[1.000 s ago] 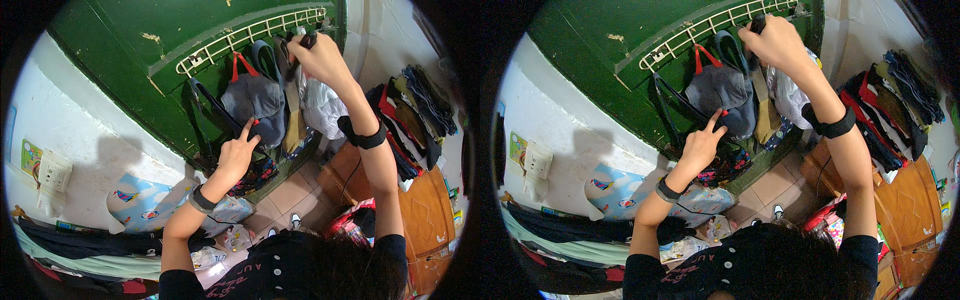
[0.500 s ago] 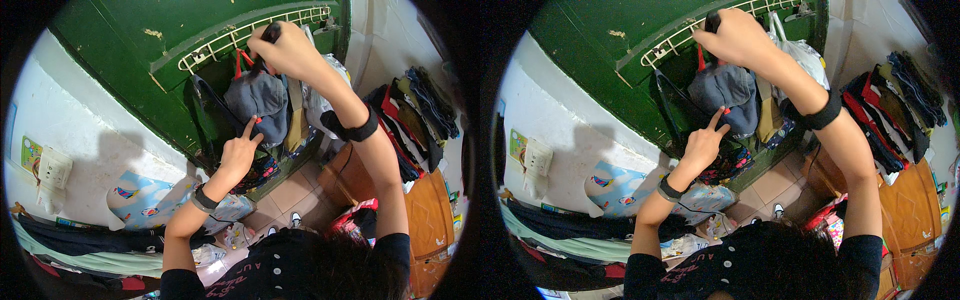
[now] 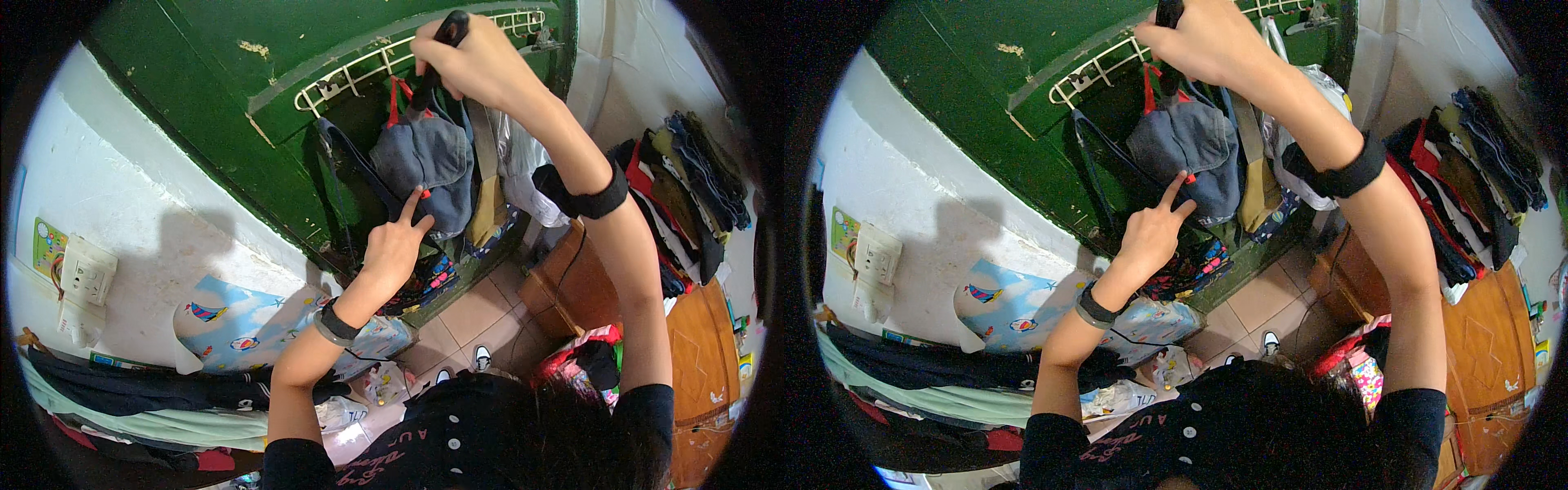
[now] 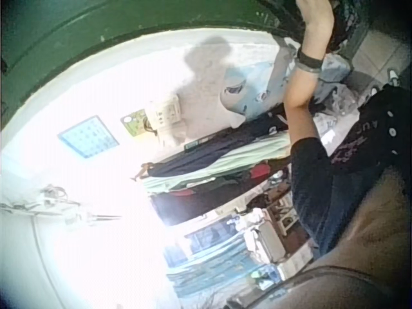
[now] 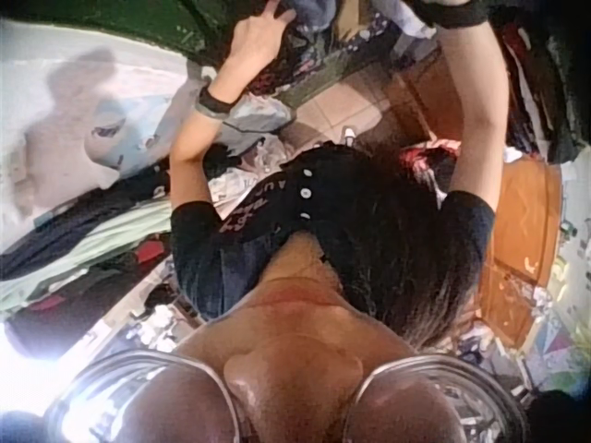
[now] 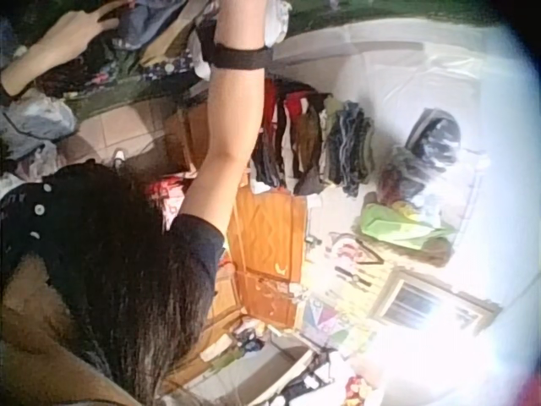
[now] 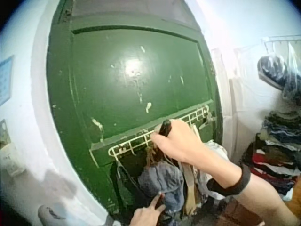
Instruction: The person cleans various objects throughout a room using a brush and a spray bottle, including backpacks hanging on a door, the surface of a wooden cabinet, and items stored on a bookshelf.
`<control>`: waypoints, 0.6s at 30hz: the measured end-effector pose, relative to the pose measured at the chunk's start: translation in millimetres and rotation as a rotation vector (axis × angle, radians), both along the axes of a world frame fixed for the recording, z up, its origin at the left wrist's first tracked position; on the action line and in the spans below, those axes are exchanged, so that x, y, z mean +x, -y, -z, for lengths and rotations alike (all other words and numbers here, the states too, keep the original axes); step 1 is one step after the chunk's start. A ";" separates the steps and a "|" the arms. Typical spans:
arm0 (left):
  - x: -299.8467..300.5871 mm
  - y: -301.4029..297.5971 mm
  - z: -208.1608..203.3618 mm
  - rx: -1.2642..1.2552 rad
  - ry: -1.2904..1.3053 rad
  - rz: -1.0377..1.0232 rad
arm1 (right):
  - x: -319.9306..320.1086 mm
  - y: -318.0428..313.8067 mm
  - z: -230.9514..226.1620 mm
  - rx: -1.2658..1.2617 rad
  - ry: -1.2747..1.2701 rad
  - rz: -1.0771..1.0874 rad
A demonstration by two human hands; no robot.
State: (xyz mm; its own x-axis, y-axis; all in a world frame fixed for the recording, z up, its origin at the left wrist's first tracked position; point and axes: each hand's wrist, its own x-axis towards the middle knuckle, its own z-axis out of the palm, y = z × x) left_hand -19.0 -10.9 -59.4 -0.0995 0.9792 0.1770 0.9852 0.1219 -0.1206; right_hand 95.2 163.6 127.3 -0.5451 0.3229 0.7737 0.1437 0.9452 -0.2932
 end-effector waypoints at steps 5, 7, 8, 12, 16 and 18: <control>-0.9 -0.5 2.2 0.008 0.000 0.011 | -4.6 -1.2 -5.5 0.092 0.036 0.134; -1.7 0.4 3.2 0.002 0.006 0.022 | -8.6 4.9 -9.2 -0.072 -0.095 -0.033; -2.0 0.6 3.0 0.021 0.007 0.023 | -13.2 0.2 -3.2 -0.072 -0.095 -0.032; 0.0 0.4 2.3 0.034 -0.001 0.019 | -16.0 -8.7 0.5 -0.056 0.135 0.042; -2.4 0.6 5.3 0.029 0.002 0.033 | -17.9 2.0 -15.2 -0.055 -0.032 0.043; -0.8 0.6 2.4 0.022 -0.024 0.014 | -25.2 -3.4 -8.1 -0.037 0.125 0.063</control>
